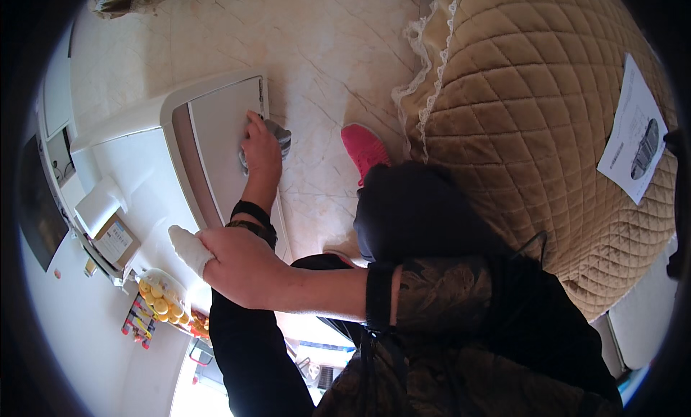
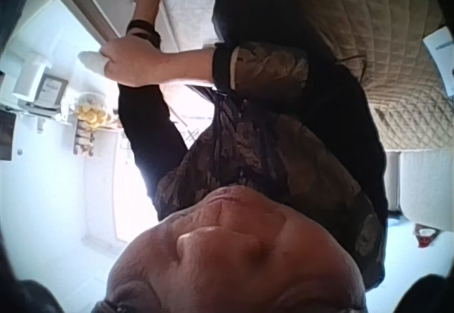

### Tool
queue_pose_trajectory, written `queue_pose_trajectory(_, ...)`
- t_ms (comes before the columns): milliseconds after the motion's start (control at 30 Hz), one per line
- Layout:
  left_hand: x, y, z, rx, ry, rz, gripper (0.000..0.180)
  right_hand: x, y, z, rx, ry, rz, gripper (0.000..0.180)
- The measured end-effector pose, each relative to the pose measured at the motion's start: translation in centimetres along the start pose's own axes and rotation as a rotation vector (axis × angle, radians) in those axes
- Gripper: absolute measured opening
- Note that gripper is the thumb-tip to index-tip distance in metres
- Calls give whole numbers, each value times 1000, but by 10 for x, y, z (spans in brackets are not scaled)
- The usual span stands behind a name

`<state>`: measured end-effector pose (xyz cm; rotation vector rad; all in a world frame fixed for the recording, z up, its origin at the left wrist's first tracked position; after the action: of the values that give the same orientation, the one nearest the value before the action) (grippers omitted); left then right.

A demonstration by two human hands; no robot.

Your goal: The person wipes a dining table, a refrigerator top, and the floor with a cloth while holding a spray bottle. They move between rooms, wipe under a sofa, and clean a low cabinet, occasionally adjusting the camera.

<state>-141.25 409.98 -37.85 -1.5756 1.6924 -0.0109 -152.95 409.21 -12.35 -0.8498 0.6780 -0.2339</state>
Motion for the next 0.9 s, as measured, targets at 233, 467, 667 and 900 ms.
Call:
queue_pose_trajectory(233,2,-2,2,-17,28,11,39,-1,-1,0,-8,-3,-13,27)
queue_pose_trajectory(467,2,4,6,99,53,-17,37,-1,-2,-2,17,-41,18,27)
queue_pose_trajectory(667,2,4,8,93,26,-18,38,-1,-2,-2,6,-24,19,27)
queue_pose_trajectory(900,0,1,4,30,38,-30,41,-1,-2,-1,-4,-26,0,26)
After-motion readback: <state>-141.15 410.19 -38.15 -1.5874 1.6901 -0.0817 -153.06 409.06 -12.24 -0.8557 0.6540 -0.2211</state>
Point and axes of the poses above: each hand's wrist, its own x-axis towards the middle knuckle, its own z-axis out of the palm, y = z × x, the point moved 2 cm from there along x, towards the middle knuckle, and after that the axes turned 8 degrees about -x, right-handed, at the moved point
